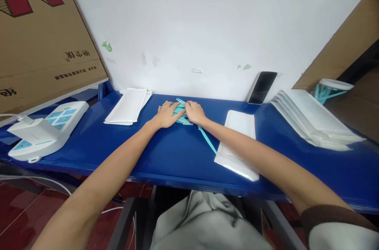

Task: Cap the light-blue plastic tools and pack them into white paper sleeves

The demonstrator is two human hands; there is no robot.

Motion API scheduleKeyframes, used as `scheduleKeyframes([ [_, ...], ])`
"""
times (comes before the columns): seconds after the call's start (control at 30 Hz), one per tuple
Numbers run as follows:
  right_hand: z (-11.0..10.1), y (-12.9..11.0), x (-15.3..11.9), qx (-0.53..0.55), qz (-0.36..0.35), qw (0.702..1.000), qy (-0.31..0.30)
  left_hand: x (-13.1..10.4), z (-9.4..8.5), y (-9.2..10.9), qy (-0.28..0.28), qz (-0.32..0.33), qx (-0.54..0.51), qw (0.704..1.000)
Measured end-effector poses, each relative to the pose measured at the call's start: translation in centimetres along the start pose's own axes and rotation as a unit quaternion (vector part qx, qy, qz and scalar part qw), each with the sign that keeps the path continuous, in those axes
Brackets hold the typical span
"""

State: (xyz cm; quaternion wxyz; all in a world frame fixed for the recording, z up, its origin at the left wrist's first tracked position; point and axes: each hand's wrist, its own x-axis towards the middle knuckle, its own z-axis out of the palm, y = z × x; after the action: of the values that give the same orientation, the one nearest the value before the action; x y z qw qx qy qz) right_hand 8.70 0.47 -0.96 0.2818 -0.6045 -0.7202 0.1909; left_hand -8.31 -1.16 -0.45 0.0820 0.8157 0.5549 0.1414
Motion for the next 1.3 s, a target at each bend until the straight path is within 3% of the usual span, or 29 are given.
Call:
scheduleKeyframes([
  [0.17,-0.4,-0.3,0.1,0.004,-0.011,1.0,0.012,-0.1,0.0,0.2,-0.002,-0.014,0.016,1.0],
  [0.23,-1.9,-0.2,0.3,0.012,-0.033,0.999,0.013,-0.2,0.0,0.3,-0.006,-0.019,0.028,0.999],
  [0.33,-5.8,0.7,0.0,-0.009,-0.142,0.99,-0.021,-0.2,0.0,0.4,0.002,-0.021,0.047,0.999],
  [0.4,-8.6,1.6,-1.0,-0.13,-0.322,0.932,-0.105,0.2,-0.3,0.3,0.024,-0.015,0.059,0.998],
  [0.47,-10.8,2.4,-2.9,-0.215,-0.389,0.882,-0.157,1.0,-0.5,0.0,0.041,0.015,0.062,0.997],
  [0.6,-12.1,3.4,-7.0,-0.278,-0.444,0.825,-0.212,3.1,-0.6,-0.7,-0.007,0.1,0.053,0.994],
  [0.7,-11.3,3.2,-8.8,-0.294,-0.472,0.806,-0.203,4.4,-0.1,-0.9,-0.053,0.129,0.051,0.989],
  [0.8,-10.0,2.0,-9.4,-0.29,-0.5,0.794,-0.185,5.4,0.5,-0.8,-0.058,0.152,0.056,0.985],
  [1.0,-6.7,-0.3,-8.0,-0.278,-0.504,0.808,-0.131,7.0,0.8,0.0,-0.024,0.154,0.092,0.983],
  [1.2,-4.6,1.2,-3.7,-0.246,-0.397,0.883,-0.051,7.8,0.3,0.3,0.029,0.152,0.156,0.976],
  [1.3,-4.3,2.6,-1.4,-0.195,-0.326,0.924,-0.035,7.9,-0.1,0.4,0.003,0.146,0.1,0.984],
])
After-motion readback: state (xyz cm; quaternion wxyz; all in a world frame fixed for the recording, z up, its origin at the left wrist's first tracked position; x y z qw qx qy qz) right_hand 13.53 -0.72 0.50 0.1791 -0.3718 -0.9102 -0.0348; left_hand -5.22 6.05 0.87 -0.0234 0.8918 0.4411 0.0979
